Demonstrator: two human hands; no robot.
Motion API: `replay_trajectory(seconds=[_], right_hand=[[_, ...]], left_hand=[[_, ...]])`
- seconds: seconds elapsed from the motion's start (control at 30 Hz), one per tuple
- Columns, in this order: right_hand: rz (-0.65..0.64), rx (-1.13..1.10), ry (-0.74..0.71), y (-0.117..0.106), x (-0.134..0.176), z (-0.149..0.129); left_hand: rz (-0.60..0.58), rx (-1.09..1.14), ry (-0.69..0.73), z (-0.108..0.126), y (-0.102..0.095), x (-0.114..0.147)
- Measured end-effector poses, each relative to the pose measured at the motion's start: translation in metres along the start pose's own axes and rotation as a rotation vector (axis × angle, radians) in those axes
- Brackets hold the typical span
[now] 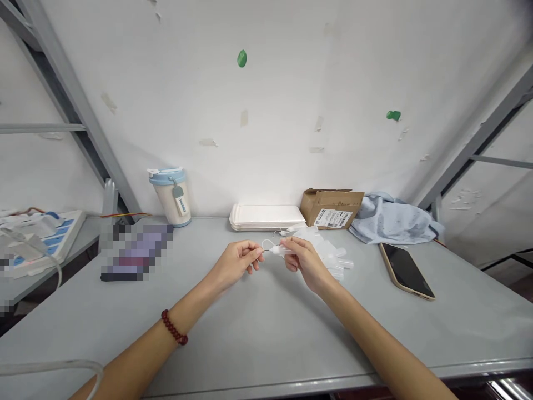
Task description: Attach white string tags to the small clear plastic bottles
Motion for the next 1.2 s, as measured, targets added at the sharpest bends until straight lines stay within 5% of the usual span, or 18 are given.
replay_trajectory(seconds=[1.2], right_hand=[[0.005,-0.026,0.016,-0.0016,-0.0001,0.0032]], left_hand=[[-0.011,-0.034,0.02,-0.0022,-0.0017,-0.002]])
Point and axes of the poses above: each hand's wrist, its own x-axis away from the middle knuckle, its own y-axis out of the palm, z = x × y, the point moved 6 cm from there along -x, towards the middle knuckle, and after that the axes turned 1 degree about y, right-handed, at the moved point
